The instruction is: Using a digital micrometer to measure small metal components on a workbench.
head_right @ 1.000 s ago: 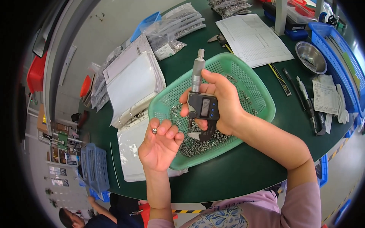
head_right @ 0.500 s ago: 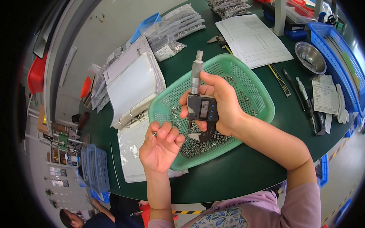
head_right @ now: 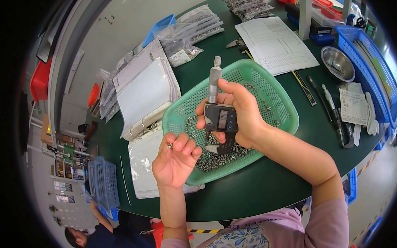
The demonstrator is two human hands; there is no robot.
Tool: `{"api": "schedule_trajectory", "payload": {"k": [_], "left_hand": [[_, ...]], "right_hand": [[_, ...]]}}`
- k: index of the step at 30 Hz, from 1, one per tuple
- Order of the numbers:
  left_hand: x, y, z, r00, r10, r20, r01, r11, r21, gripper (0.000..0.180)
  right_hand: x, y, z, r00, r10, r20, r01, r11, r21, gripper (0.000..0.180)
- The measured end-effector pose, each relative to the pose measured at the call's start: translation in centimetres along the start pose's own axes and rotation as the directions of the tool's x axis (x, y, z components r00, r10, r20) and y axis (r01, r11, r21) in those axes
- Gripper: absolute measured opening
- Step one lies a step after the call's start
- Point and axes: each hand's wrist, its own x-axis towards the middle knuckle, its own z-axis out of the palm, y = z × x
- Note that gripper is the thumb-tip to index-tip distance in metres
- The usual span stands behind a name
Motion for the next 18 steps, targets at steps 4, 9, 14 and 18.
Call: {"api": "schedule_trajectory", "payload": {"k": [4, 9, 14, 18], "left_hand": [[-0.04, 0.01, -0.05, 1.0, -0.009, 0.002, 0.009, 1.0, 0.002, 0.012], [-0.04, 0.01, -0.05, 1.0, -0.015, 0.004, 0.015, 1.0, 0.005, 0.011], [-0.04, 0.02, -0.13, 1.0, -0.011, 0.021, 0.011, 1.0, 0.011, 0.011], [0.06, 0.17, -0.14, 1.0, -0.008, 0.016, 0.007, 1.0, 0.019, 0.012]], "right_hand": [[-0.06, -0.03, 0.11, 1.0, 0.008, -0.006, -0.008, 1.0, 0.001, 0.061], [-0.08, 0.04, 0.04, 1.0, 0.002, -0.011, -0.002, 1.0, -0.005, 0.061], [-0.07, 0.11, 0.1, 1.0, -0.002, -0.011, 0.002, 1.0, -0.009, 0.061], [0.19, 0.03, 0.13, 1.0, 0.007, -0.003, -0.007, 1.0, -0.005, 0.061]]}}
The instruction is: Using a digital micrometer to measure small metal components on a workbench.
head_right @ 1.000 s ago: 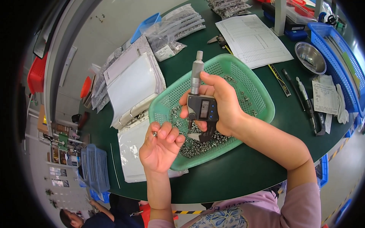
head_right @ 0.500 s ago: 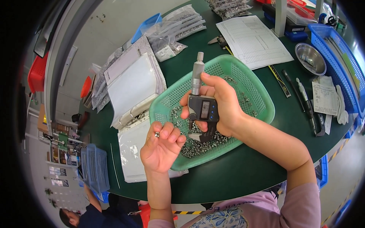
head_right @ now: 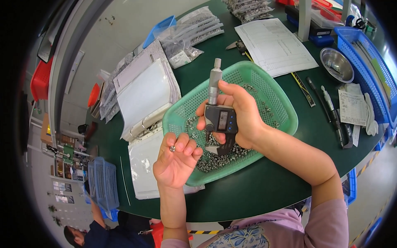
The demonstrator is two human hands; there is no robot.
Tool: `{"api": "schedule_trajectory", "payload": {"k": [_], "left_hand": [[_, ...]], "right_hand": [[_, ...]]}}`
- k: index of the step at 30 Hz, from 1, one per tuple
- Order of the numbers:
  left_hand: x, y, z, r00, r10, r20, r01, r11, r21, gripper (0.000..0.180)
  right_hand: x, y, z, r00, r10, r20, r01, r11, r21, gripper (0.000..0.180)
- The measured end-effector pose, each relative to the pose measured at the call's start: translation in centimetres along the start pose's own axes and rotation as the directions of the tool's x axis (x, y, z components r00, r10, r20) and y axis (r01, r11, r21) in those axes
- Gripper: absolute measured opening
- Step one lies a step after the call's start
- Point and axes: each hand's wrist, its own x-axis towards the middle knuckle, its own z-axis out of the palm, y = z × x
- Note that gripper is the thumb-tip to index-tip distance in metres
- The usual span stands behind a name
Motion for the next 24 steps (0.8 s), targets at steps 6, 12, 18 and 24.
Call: {"api": "schedule_trajectory", "payload": {"k": [6, 12, 18, 24], "left_hand": [[0.4, -0.2, 0.0, 1.0, 0.011, -0.003, -0.011, 1.0, -0.017, 0.013], [0.5, -0.8, -0.7, 0.993, 0.068, -0.096, -0.06, 0.994, 0.092, 0.013], [0.6, -2.0, -1.2, 0.937, 0.193, -0.29, -0.097, 0.943, 0.317, 0.013], [1.4, -1.7, -2.6, 0.826, 0.368, -0.428, -0.022, 0.779, 0.626, 0.007]], "right_hand": [[0.2, -0.2, -0.4, 1.0, 0.004, 0.019, -0.005, 1.0, 0.024, 0.062], [-0.3, 0.0, -0.1, 0.999, -0.044, 0.001, 0.044, 0.999, -0.022, 0.058], [-0.6, 0.6, -0.2, 0.964, -0.248, -0.095, 0.24, 0.966, -0.094, 0.048], [-1.0, -2.5, 1.0, 0.712, -0.697, -0.091, 0.642, 0.697, -0.319, 0.034]]}}
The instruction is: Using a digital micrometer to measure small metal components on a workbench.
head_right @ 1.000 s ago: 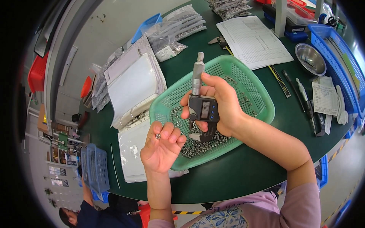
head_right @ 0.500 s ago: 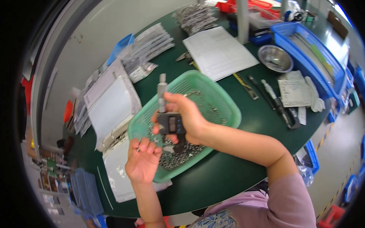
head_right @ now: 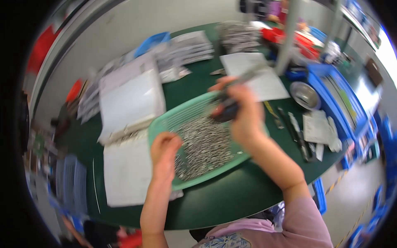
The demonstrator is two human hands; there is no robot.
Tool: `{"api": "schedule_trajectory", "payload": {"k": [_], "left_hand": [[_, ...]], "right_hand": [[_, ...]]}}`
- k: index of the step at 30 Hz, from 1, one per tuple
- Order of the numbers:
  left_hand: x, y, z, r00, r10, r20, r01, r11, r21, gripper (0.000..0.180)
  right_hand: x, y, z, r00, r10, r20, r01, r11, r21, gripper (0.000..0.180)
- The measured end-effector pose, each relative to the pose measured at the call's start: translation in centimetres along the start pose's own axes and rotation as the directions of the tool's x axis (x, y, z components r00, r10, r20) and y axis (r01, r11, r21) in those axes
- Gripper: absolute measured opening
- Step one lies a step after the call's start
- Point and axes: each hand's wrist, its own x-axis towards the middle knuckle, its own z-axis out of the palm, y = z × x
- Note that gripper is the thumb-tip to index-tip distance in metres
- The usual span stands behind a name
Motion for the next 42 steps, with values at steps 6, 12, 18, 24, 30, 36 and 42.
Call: {"api": "schedule_trajectory", "payload": {"k": [6, 12, 18, 24, 30, 36, 42], "left_hand": [[0.6, -0.8, 2.1, 0.997, 0.039, 0.072, -0.042, 0.998, 0.04, 0.011], [-0.2, -0.7, 1.3, 0.993, 0.024, 0.112, -0.023, 1.0, -0.007, 0.01], [-0.2, -1.5, 2.1, 0.99, 0.067, 0.125, -0.069, 0.998, 0.011, 0.01], [0.1, -1.7, 2.4, 0.992, 0.083, 0.097, -0.088, 0.995, 0.041, 0.01], [0.1, -1.4, 2.6, 0.992, 0.075, 0.102, -0.078, 0.996, 0.032, 0.008], [-0.4, -1.5, 1.9, 0.99, 0.061, 0.127, -0.065, 0.997, 0.029, 0.009], [0.0, -1.4, 2.4, 0.986, 0.064, 0.156, -0.081, 0.991, 0.105, 0.01]], "right_hand": [[3.6, -7.6, -10.6, 0.887, -0.43, -0.17, 0.365, 0.877, -0.314, 0.032], [2.3, -5.8, -15.4, 0.881, 0.243, -0.405, -0.45, 0.695, -0.562, 0.024], [2.7, -1.0, -16.9, 0.946, 0.254, -0.201, -0.308, 0.507, -0.805, 0.025], [5.8, 1.3, -18.8, 0.921, 0.328, -0.21, -0.341, 0.418, -0.842, 0.023], [9.1, 2.3, -23.8, 0.985, 0.129, -0.116, -0.147, 0.262, -0.954, 0.02], [5.5, 2.5, -16.5, 0.999, 0.021, -0.042, -0.04, -0.081, -0.996, 0.021], [3.0, 2.8, -14.2, 0.996, -0.087, 0.014, -0.03, -0.488, -0.873, 0.033]]}}
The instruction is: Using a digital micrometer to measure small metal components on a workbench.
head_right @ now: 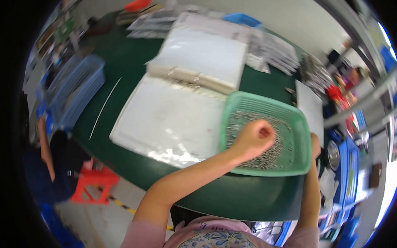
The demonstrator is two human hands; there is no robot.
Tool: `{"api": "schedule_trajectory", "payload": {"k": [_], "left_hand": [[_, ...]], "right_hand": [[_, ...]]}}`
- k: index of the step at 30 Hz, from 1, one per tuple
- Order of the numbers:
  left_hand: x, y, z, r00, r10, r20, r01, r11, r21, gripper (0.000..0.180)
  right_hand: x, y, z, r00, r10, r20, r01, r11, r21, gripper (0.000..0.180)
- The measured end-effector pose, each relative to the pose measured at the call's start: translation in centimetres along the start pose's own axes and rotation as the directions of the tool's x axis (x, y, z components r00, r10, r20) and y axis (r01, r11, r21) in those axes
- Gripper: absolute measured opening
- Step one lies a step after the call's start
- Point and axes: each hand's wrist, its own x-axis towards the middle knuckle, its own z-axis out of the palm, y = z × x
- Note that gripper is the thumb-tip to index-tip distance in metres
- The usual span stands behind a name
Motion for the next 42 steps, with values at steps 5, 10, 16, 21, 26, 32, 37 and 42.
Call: {"api": "schedule_trajectory", "payload": {"k": [5, 10, 16, 21, 26, 32, 37, 42], "left_hand": [[0.1, -0.1, -1.5, 0.997, -0.02, 0.072, 0.024, 0.998, -0.053, 0.005], [-0.3, 1.1, -1.8, 0.991, -0.125, 0.048, 0.125, 0.992, -0.009, 0.008], [-1.0, 1.0, -1.7, 0.987, -0.098, 0.126, 0.089, 0.993, 0.075, 0.005], [-1.2, 1.6, -1.8, 0.983, -0.158, 0.092, 0.148, 0.983, 0.111, 0.007], [-1.3, 1.4, -2.0, 0.986, -0.154, 0.063, 0.145, 0.981, 0.133, 0.007], [-1.5, 1.4, -1.8, 0.985, -0.161, 0.055, 0.151, 0.978, 0.144, 0.007], [-1.6, 1.5, -1.8, 0.983, -0.18, 0.042, 0.172, 0.973, 0.153, 0.007], [-1.5, 1.4, -2.1, 0.985, -0.16, 0.065, 0.147, 0.975, 0.167, 0.008]], "right_hand": [[1.8, 0.0, 2.5, 0.999, 0.006, 0.033, 0.0, 0.983, -0.185, 0.022], [0.9, -0.3, 1.9, 0.984, -0.031, -0.177, 0.044, 0.997, 0.071, 0.021], [-2.4, 7.3, -4.6, 0.917, -0.023, -0.397, 0.108, 0.975, 0.193, 0.016], [-3.1, 15.0, -6.4, 0.85, 0.51, -0.133, -0.457, 0.839, 0.294, 0.028], [-1.6, 17.1, -4.3, 0.791, 0.611, 0.026, -0.602, 0.771, 0.205, 0.039], [0.4, 19.7, -2.4, 0.703, 0.648, 0.295, -0.673, 0.469, 0.572, 0.024], [-1.6, 16.6, -5.9, 0.785, 0.615, 0.078, -0.511, 0.571, 0.643, 0.023], [-7.2, 12.6, -9.4, 0.91, 0.374, 0.181, -0.393, 0.635, 0.665, 0.022]]}}
